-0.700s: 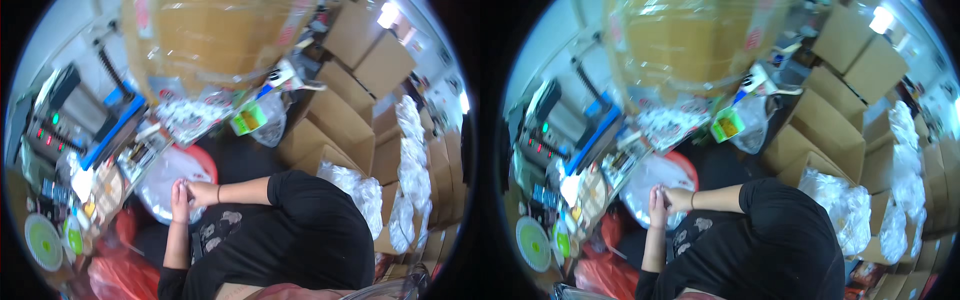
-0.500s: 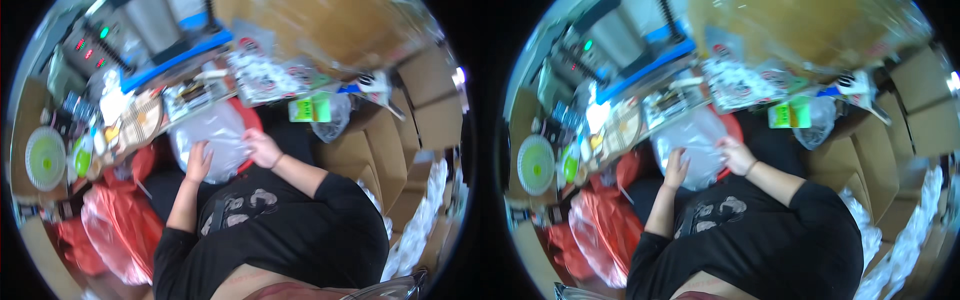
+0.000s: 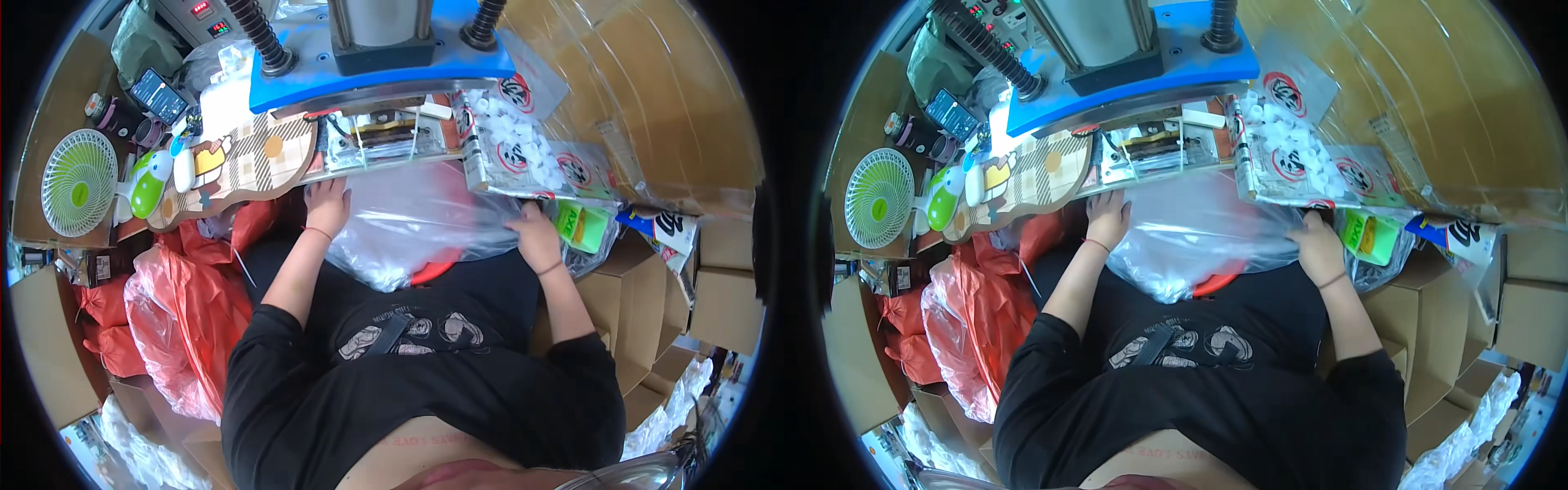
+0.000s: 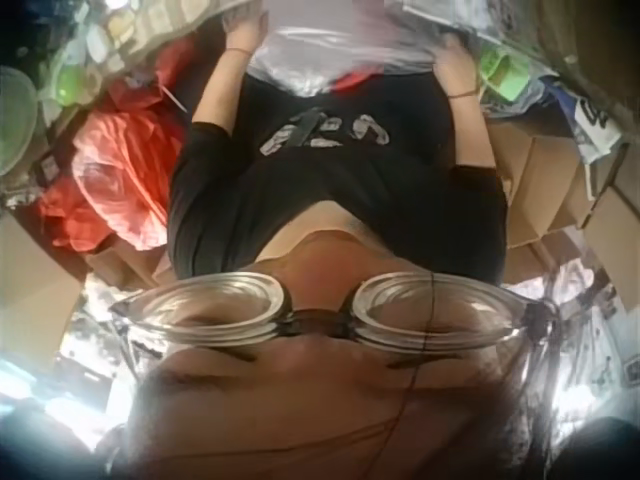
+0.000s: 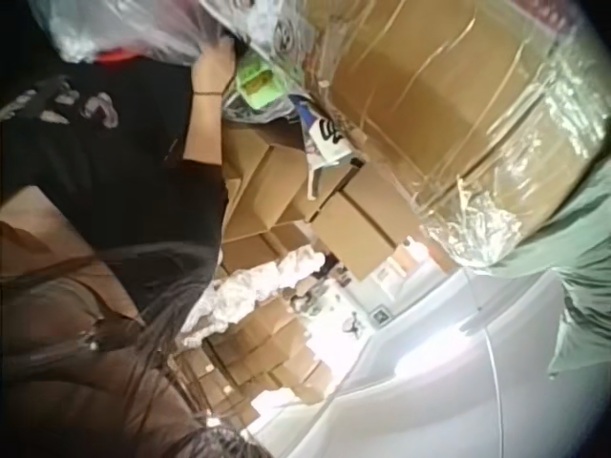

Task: Sealing small items into plastic pouches using a heat sealer machine at a workstation.

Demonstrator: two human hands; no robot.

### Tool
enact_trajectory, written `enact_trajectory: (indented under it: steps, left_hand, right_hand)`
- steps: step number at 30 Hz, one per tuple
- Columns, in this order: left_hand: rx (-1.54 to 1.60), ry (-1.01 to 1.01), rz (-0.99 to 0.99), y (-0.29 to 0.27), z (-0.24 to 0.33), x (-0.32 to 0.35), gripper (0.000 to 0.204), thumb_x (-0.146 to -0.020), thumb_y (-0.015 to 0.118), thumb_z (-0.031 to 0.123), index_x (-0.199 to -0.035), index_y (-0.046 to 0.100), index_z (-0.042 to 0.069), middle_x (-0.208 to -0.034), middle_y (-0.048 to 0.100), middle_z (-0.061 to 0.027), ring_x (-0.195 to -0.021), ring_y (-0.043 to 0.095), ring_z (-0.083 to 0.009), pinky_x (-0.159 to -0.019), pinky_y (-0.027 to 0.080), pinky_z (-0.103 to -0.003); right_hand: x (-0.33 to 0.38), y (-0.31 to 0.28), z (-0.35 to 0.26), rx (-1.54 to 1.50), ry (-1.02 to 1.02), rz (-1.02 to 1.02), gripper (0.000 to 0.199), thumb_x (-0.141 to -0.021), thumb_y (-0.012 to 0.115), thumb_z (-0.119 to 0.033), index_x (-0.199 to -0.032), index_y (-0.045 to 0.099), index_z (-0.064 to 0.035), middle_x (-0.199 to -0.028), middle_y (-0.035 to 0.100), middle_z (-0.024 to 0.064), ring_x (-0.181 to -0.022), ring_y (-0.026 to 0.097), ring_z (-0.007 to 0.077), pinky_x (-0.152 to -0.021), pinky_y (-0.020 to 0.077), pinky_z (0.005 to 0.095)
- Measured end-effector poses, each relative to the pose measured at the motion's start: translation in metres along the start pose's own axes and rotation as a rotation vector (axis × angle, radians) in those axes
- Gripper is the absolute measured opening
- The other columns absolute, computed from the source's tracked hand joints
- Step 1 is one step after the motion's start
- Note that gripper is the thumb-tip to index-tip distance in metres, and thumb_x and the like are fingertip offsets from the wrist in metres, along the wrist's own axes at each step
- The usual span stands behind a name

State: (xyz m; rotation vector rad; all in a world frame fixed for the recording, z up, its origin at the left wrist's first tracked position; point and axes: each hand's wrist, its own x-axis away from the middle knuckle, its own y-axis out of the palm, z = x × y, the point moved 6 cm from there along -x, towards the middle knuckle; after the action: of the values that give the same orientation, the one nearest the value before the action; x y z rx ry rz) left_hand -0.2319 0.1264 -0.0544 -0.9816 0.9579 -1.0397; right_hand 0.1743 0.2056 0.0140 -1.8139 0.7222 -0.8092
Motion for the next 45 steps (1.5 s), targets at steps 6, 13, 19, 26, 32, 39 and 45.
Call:
enact_trajectory:
  steps: [6, 13, 19, 26, 32, 39, 45]
  left_hand:
    - [-0.131, 0.056, -0.042, 0.036, -0.038, -0.079, 0.058, -0.083, 0.059, 0.014, -0.140, 0.048, 0.014, -0.149, 0.040, -0.0195, -0.131, 0.044, -0.0422, -0.106, 0.039, -0.048]
    - [-0.166, 0.018, -0.263, 0.034, -0.080, -0.093, 0.057, -0.085, 0.056, 0.015, -0.141, 0.048, 0.011, -0.149, 0.040, -0.0207, -0.135, 0.041, -0.0387, -0.109, 0.036, -0.047]
    - [-0.183, -0.011, -0.525, 0.047, -0.102, -0.084, 0.056, -0.086, 0.053, 0.016, -0.141, 0.047, 0.009, -0.149, 0.040, -0.0217, -0.138, 0.038, -0.0358, -0.112, 0.034, -0.046]
    - [-0.224, 0.164, -1.524, 0.095, -0.080, 0.083, 0.056, -0.087, 0.060, 0.029, -0.136, 0.054, 0.003, -0.158, 0.029, -0.0182, -0.143, 0.033, -0.0289, -0.110, 0.037, -0.051]
    - [-0.425, -0.178, -1.303, 0.011, 0.004, 0.142, 0.102, -0.082, 0.041, 0.080, -0.153, 0.031, 0.008, -0.161, 0.017, -0.0208, -0.150, 0.013, -0.0357, -0.112, 0.002, -0.070]
    - [-0.441, -0.322, -1.308, 0.076, -0.009, 0.210, 0.100, -0.083, 0.040, 0.081, -0.155, 0.028, 0.012, -0.163, 0.017, -0.0163, -0.150, 0.011, -0.0382, -0.115, 0.005, -0.063]
    - [-0.515, -0.277, -1.114, 0.100, -0.009, 0.256, 0.093, -0.086, 0.042, 0.075, -0.154, 0.031, 0.014, -0.161, 0.024, -0.0129, -0.150, 0.015, -0.0349, -0.114, 0.012, -0.061]
  right_hand:
    - [-0.141, 0.004, 0.009, 0.133, -0.115, 0.685, 0.049, -0.092, 0.051, -0.032, -0.137, 0.055, -0.0149, -0.137, 0.055, 0.0162, -0.129, 0.049, 0.0358, -0.110, 0.0340, 0.0507]
    - [-0.165, 0.064, 0.018, 0.146, -0.079, 0.243, 0.052, -0.091, 0.051, -0.036, -0.137, 0.054, -0.0126, -0.140, 0.052, 0.0169, -0.133, 0.045, 0.0357, -0.112, 0.0313, 0.0514]
    - [-0.153, 0.103, 0.033, 0.136, -0.006, -0.266, 0.056, -0.089, 0.051, -0.040, -0.137, 0.053, -0.0103, -0.143, 0.050, 0.0175, -0.136, 0.041, 0.0356, -0.114, 0.0286, 0.0521]
    - [-0.058, 0.100, -0.013, 0.251, 0.068, -0.769, 0.064, -0.091, 0.048, -0.051, -0.138, 0.051, -0.0083, -0.148, 0.044, 0.0186, -0.142, 0.033, 0.0357, -0.116, 0.0225, 0.0551]
    - [0.017, 0.122, -0.076, 0.201, -0.127, -0.811, 0.071, -0.092, 0.045, -0.061, -0.145, 0.046, -0.0143, -0.151, 0.041, 0.0175, -0.145, 0.029, 0.0368, -0.115, 0.0198, 0.0596]
    - [0.060, 0.162, -0.151, 0.239, -0.019, -0.723, 0.083, -0.087, 0.041, -0.072, -0.155, 0.028, -0.0275, -0.161, 0.026, 0.0090, -0.148, 0.024, 0.0281, -0.117, 0.0186, 0.0559]
    - [0.090, 0.231, -0.154, 0.445, -0.282, -0.697, 0.071, -0.093, 0.048, -0.057, -0.151, 0.037, -0.0177, -0.155, 0.038, 0.0099, -0.142, 0.037, 0.0232, -0.114, 0.0318, 0.0366]
